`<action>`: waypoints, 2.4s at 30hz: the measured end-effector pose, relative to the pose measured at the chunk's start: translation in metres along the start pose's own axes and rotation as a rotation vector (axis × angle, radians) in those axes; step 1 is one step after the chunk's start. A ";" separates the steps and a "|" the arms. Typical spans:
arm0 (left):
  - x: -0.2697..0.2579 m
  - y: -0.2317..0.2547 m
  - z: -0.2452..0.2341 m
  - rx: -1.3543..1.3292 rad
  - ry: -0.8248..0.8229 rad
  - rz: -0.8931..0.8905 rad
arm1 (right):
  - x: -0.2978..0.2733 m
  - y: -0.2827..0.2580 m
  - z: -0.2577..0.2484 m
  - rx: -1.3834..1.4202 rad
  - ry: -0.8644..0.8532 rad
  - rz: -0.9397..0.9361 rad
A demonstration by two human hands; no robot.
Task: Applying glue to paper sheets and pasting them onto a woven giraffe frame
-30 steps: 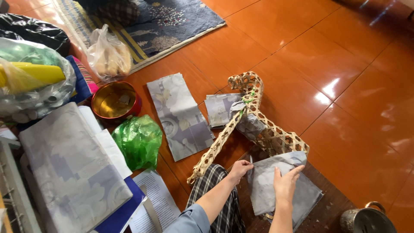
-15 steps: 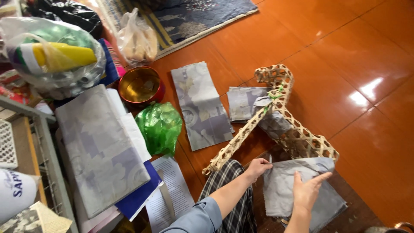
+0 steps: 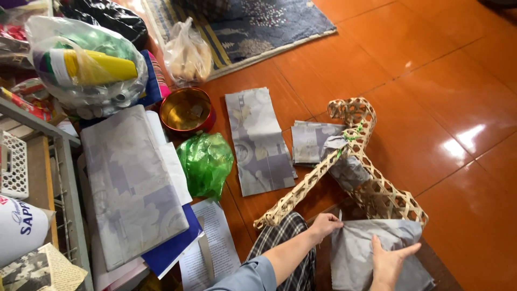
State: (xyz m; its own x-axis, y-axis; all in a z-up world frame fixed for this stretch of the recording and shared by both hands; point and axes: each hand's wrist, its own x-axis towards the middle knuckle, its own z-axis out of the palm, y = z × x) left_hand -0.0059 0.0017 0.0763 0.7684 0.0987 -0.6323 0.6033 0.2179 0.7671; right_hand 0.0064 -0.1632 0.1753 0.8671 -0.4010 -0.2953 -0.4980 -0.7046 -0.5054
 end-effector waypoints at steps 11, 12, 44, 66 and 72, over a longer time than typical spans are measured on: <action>-0.004 0.003 0.002 0.052 0.011 -0.009 | -0.019 -0.025 -0.017 0.223 -0.107 0.249; -0.005 -0.002 0.002 0.050 0.013 -0.019 | -0.018 -0.018 -0.012 0.216 -0.112 0.255; -0.015 0.010 0.002 0.361 0.020 -0.044 | -0.015 0.035 0.015 0.545 -0.224 0.206; -0.020 0.017 0.001 0.452 -0.029 -0.040 | -0.022 0.030 0.019 0.979 -0.303 0.349; -0.021 0.015 0.002 0.507 -0.040 -0.041 | -0.024 0.031 0.018 0.912 -0.309 0.355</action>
State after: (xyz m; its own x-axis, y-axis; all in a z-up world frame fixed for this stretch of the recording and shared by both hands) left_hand -0.0125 0.0006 0.1008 0.7436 0.0604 -0.6659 0.6531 -0.2792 0.7040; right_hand -0.0299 -0.1647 0.1527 0.6938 -0.2406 -0.6788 -0.6520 0.1904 -0.7339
